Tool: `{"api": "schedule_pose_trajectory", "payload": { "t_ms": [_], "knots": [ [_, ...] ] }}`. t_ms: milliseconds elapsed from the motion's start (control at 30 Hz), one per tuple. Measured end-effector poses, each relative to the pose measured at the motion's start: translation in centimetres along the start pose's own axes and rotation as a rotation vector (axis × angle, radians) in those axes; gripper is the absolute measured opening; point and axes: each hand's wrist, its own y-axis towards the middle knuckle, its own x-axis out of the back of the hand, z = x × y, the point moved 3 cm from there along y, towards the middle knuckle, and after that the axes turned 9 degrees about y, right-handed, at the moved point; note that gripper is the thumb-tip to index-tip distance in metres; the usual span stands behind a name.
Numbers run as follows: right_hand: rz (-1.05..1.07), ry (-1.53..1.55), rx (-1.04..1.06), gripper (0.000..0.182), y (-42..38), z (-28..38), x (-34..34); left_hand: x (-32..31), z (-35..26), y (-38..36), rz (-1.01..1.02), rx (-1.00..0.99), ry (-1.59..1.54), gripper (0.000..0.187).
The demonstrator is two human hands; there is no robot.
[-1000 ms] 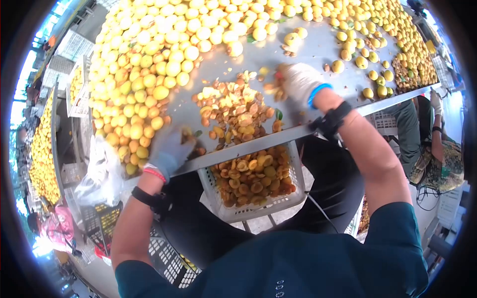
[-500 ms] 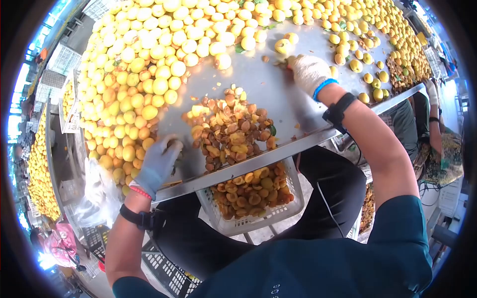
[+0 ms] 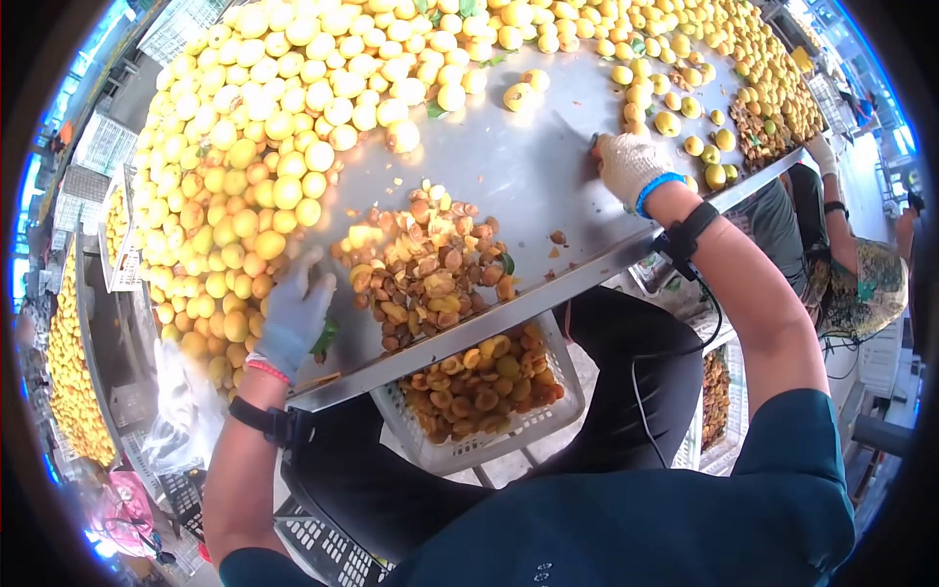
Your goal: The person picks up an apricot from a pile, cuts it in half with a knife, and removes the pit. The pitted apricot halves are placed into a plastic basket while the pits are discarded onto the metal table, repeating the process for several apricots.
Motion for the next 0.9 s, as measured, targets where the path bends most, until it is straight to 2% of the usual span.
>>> {"api": "schedule_pose_trajectory", "payload": {
  "t_ms": [67, 133, 200, 267, 333, 400, 433, 500, 533, 600, 633, 667, 733, 800, 867, 900],
  "knots": [
    [0.116, 0.150, 0.162, 0.022, -1.3, 1.5, 0.2, 0.0, -0.5, 0.1, -0.015, -0.040, 0.028, 0.044],
    [0.172, 0.541, 0.386, 0.021, -3.5, 2.9, 0.5, -0.4, -0.3, 0.6, -0.012, -0.052, 0.029, 0.045],
    [0.127, 0.602, 0.217, 0.025, -3.7, 3.0, 2.1, -0.3, -0.1, 0.2, 0.006, -0.068, 0.052, 0.047],
    [0.015, 0.501, 0.115, 0.024, -1.7, 0.2, 1.1, 0.1, -0.6, -0.1, 0.043, -0.097, 0.102, 0.051],
    [0.145, 0.249, -0.061, 0.027, -1.8, -0.3, 1.8, 0.2, 0.3, 0.1, 0.030, -0.115, 0.251, 0.062],
    [0.132, 0.258, -0.057, 0.028, -2.2, 0.2, 1.6, -0.1, 0.3, 0.6, 0.007, -0.102, 0.333, 0.067],
    [0.158, 0.207, -0.068, 0.029, -2.4, 1.1, 2.1, -0.3, -0.1, 0.8, 0.029, -0.076, 0.345, 0.075],
    [0.208, 0.106, -0.089, 0.031, -2.8, 3.0, 3.6, -0.9, -1.7, 0.9, 0.052, -0.102, 0.378, 0.077],
    [0.187, 0.153, -0.026, 0.034, -3.4, 3.8, 4.2, -1.1, -2.7, 0.8, 0.069, -0.116, 0.394, 0.079],
    [0.147, 0.247, 0.097, 0.039, -4.8, 5.2, 4.6, -0.5, -6.3, 0.2, 0.280, -0.025, 0.387, 0.084],
    [0.198, 0.289, 0.172, 0.047, -5.5, 6.2, 3.6, 0.0, -8.3, -0.2, 0.363, -0.013, 0.404, 0.085],
    [0.273, 0.276, 0.159, 0.046, -5.3, 7.0, 2.5, 0.1, -9.1, -0.5, 0.445, -0.002, 0.420, 0.086],
    [0.417, 0.243, 0.139, 0.043, -4.9, 9.1, 0.8, -1.4, -8.5, -0.6, 0.425, -0.042, 0.355, 0.090],
    [0.546, 0.286, 0.206, 0.043, -4.8, 13.1, 0.7, -2.4, -9.5, -0.7, 0.403, -0.039, 0.274, 0.091],
    [0.469, 0.415, 0.314, 0.045, -5.0, 16.2, 0.8, -3.2, -9.0, -0.7, 0.347, -0.108, 0.167, 0.094],
    [0.448, 0.669, 0.466, 0.041, -5.1, 17.0, 0.9, -3.0, -8.9, -0.8, 0.313, -0.154, 0.115, 0.096]
  ]
}}
